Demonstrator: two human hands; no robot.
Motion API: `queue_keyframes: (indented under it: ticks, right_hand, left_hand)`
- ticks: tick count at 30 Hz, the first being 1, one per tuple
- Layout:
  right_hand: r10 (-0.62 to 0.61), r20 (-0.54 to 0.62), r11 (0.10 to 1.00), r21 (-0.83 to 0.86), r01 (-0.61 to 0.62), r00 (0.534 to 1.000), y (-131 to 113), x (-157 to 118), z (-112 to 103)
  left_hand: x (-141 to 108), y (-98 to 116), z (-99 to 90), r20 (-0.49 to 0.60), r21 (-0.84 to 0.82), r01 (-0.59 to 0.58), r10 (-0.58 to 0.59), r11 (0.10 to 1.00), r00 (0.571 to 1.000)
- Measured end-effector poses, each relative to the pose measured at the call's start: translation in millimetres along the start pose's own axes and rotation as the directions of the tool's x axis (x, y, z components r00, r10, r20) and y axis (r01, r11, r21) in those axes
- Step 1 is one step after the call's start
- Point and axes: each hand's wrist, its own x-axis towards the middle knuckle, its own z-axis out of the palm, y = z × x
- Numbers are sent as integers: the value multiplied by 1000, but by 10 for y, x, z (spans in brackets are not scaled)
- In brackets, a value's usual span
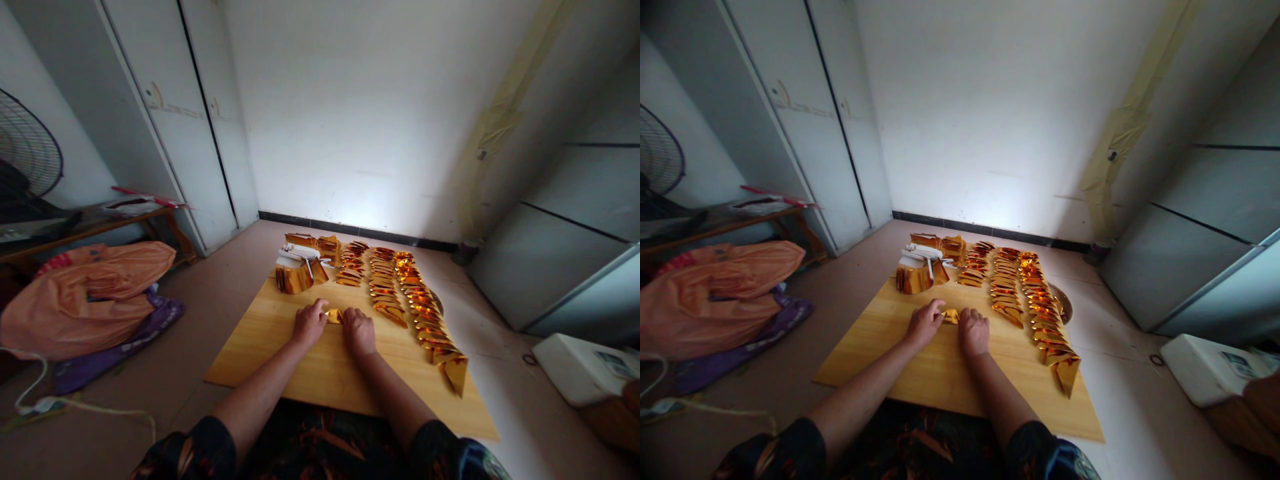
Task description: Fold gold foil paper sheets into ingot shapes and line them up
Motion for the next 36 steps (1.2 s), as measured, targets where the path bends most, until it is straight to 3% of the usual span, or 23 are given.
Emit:
queue_keyframes:
  ticks: [16, 23, 36]
  right_hand:
    - [-10, 56, 996, -92, 15, 998, -26, 3, -31]
    - [-21, 56, 992, -123, 28, 998, -35, 16, -36]
    - [-5, 84, 993, -113, 15, 996, -15, 88, -27]
  left_hand:
    - [-17, 41, 10, 13, 184, -15, 13, 983, 1000]
    - [1, 58, -4, 55, 312, -91, 77, 946, 995]
    - [62, 113, -94, 152, 345, -148, 100, 927, 983]
